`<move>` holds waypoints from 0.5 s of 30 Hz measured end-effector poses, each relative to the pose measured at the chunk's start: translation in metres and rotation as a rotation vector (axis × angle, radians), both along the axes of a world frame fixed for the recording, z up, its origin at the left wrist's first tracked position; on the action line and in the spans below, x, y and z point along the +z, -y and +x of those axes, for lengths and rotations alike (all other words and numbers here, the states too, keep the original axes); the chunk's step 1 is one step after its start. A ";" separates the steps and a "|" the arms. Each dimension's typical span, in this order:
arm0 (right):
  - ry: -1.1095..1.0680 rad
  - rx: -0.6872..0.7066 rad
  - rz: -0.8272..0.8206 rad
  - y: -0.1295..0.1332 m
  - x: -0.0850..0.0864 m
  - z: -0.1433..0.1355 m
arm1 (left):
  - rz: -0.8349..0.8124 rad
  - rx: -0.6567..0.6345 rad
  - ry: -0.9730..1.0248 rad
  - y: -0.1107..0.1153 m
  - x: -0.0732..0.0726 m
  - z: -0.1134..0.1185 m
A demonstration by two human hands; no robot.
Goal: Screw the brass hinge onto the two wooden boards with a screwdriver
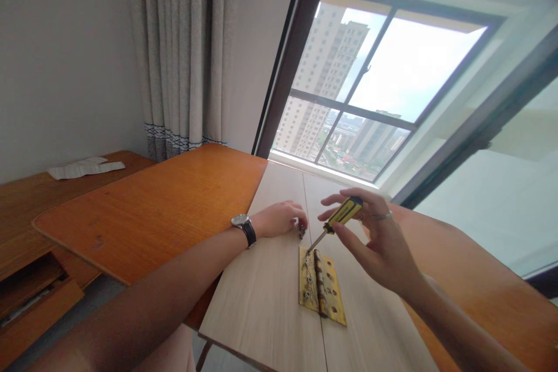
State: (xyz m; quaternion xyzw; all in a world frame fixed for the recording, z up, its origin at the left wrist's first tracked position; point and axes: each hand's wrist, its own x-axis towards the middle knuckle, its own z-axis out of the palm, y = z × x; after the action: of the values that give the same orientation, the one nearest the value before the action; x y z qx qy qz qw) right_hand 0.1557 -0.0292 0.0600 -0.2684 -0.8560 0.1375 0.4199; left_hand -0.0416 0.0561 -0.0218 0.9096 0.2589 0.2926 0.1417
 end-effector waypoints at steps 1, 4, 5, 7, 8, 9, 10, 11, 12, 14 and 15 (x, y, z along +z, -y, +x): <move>0.012 0.008 0.041 -0.003 0.002 -0.002 | -0.001 -0.001 0.001 0.000 0.000 0.000; 0.036 0.040 0.137 -0.010 0.004 -0.006 | -0.001 0.002 -0.008 -0.001 -0.001 0.000; 0.037 0.044 0.153 -0.012 0.004 -0.007 | -0.001 0.002 -0.015 -0.001 -0.001 0.000; 0.007 0.040 0.161 -0.015 0.005 -0.010 | -0.002 0.002 -0.024 0.000 0.000 0.000; -0.033 0.038 0.142 -0.016 0.006 -0.012 | -0.003 0.004 -0.025 0.000 0.000 0.000; -0.086 0.034 0.112 -0.016 0.008 -0.015 | -0.005 0.009 -0.023 0.001 0.000 0.001; -0.166 0.037 0.048 -0.016 0.010 -0.020 | -0.006 0.016 -0.019 0.001 0.001 0.001; -0.248 0.030 -0.053 -0.015 0.012 -0.024 | -0.007 0.022 -0.014 0.001 0.001 0.001; -0.342 0.028 -0.169 -0.015 0.015 -0.030 | -0.008 0.028 -0.012 0.002 0.001 0.001; -0.512 0.069 -0.418 -0.014 0.020 -0.042 | -0.013 0.035 -0.016 0.002 0.002 0.001; -0.603 0.099 -0.498 -0.012 0.022 -0.047 | -0.015 0.033 -0.019 0.003 0.002 0.001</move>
State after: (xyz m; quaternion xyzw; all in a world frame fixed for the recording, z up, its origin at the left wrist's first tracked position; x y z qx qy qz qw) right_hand 0.1089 -0.0168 0.0817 -0.2679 -0.6466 0.4338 0.5675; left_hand -0.0407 0.0535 -0.0196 0.9067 0.2776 0.2843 0.1413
